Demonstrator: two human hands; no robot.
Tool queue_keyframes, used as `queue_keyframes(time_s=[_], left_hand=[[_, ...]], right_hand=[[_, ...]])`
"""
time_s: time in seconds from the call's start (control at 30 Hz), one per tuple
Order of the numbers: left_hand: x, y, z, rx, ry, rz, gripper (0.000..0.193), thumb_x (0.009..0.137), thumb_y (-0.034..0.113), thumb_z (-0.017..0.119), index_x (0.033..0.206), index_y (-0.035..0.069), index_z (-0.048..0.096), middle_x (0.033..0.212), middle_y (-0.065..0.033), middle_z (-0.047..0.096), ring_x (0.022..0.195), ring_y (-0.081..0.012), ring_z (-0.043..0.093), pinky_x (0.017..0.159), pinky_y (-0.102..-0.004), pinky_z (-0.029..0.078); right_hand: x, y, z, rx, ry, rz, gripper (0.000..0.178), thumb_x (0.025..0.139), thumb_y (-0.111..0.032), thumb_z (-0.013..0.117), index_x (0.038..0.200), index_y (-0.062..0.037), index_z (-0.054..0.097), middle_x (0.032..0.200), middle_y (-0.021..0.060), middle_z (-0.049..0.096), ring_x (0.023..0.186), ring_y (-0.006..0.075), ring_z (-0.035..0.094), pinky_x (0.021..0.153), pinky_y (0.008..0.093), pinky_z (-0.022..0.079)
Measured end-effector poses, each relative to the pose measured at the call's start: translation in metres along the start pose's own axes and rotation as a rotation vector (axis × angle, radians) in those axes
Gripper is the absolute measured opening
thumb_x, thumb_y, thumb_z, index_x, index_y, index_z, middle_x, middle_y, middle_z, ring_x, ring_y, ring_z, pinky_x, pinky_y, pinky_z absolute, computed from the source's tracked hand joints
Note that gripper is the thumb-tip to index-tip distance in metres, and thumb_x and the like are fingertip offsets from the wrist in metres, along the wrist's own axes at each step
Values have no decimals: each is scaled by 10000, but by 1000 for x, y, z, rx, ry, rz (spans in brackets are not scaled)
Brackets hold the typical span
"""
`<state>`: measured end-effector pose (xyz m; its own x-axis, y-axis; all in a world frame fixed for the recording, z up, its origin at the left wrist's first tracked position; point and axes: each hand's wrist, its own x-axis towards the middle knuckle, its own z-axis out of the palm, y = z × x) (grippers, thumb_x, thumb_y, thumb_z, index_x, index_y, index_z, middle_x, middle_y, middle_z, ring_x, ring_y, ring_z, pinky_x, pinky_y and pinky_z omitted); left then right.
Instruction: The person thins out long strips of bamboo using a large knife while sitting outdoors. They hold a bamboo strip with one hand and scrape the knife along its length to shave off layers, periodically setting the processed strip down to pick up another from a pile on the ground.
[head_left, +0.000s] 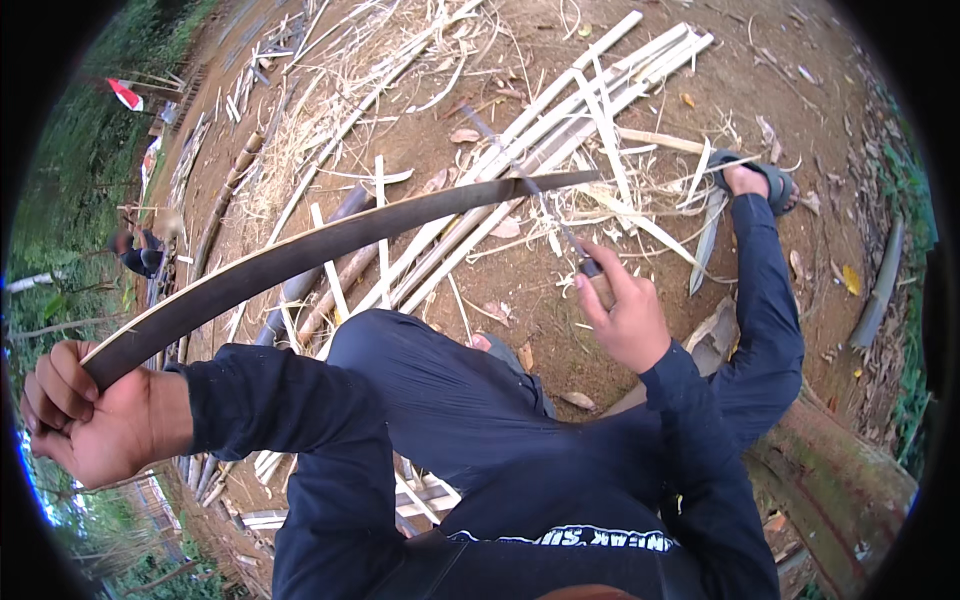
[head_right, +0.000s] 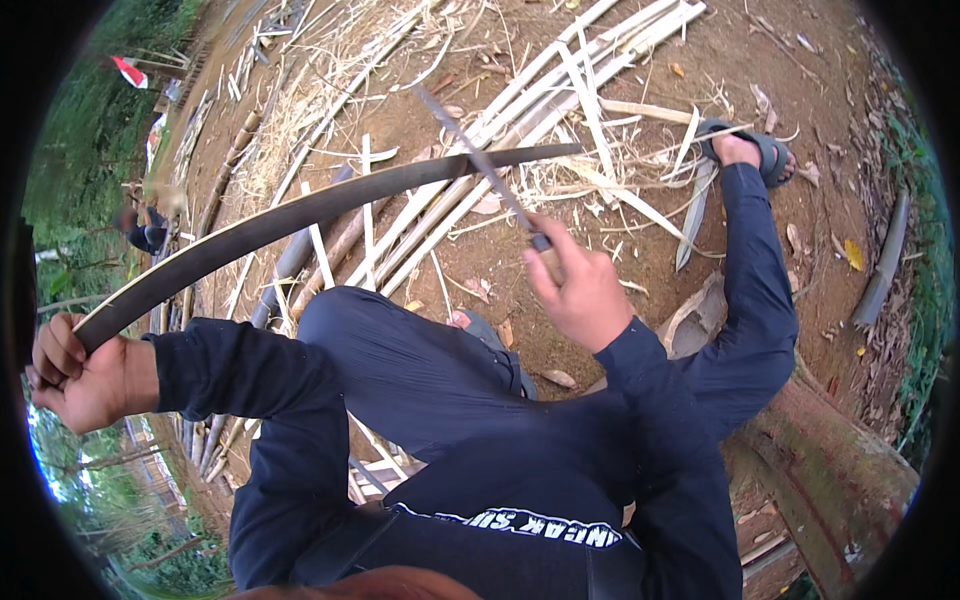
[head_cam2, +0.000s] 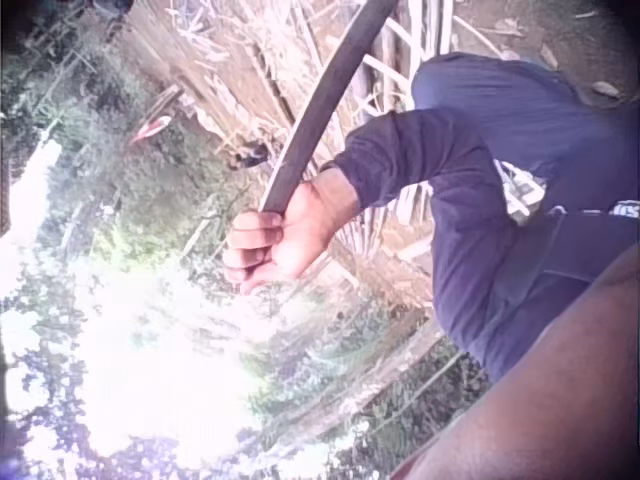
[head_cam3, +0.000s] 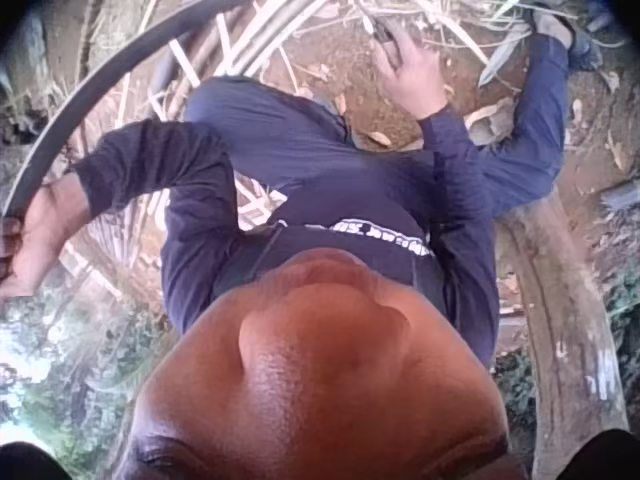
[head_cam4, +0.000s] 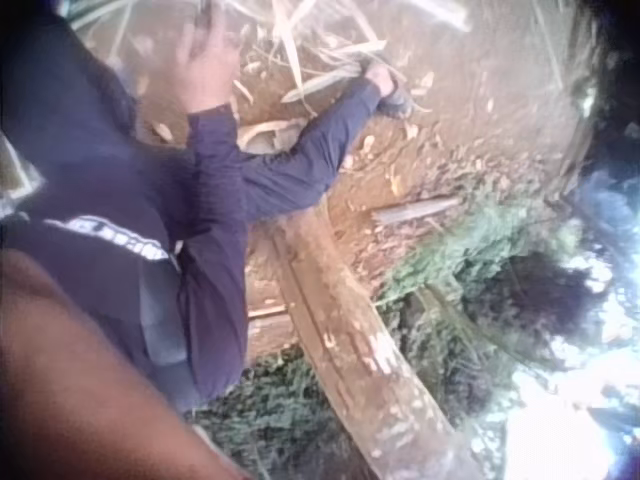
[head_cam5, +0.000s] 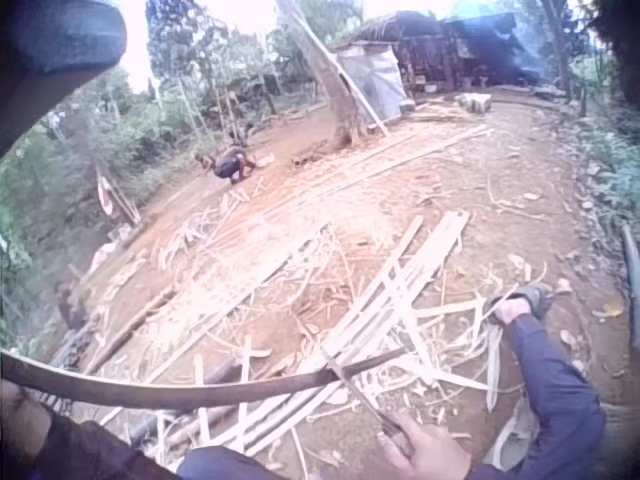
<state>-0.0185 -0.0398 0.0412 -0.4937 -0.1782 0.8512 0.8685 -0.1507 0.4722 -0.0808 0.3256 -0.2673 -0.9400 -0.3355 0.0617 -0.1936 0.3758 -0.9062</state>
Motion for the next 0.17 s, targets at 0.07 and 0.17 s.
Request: queue_keyframes(time_s=[0.07, 0.17], left_hand=[[-3, -6, -8, -30, -2, 3, 362, 1015, 366, 379, 808, 76, 444, 641, 16, 362, 458, -100, 298, 435, -263, 276], [-2, -8, 10, 30, -1, 60, 280, 1029, 289, 379, 880, 56, 420, 684, 4, 346, 463, -99, 281, 412, -265, 268]], right_hand=[[6, -25, 4, 71, -4, -180, 368, 913, -139, 597, 1274, -77, 556, 805, 185, 680, 609, 296, 685, 578, 415, 541], [12, -22, 11, 65, 29, -251, 382, 897, -138, 614, 1269, -74, 557, 834, 189, 684, 657, 331, 677, 628, 394, 536]])
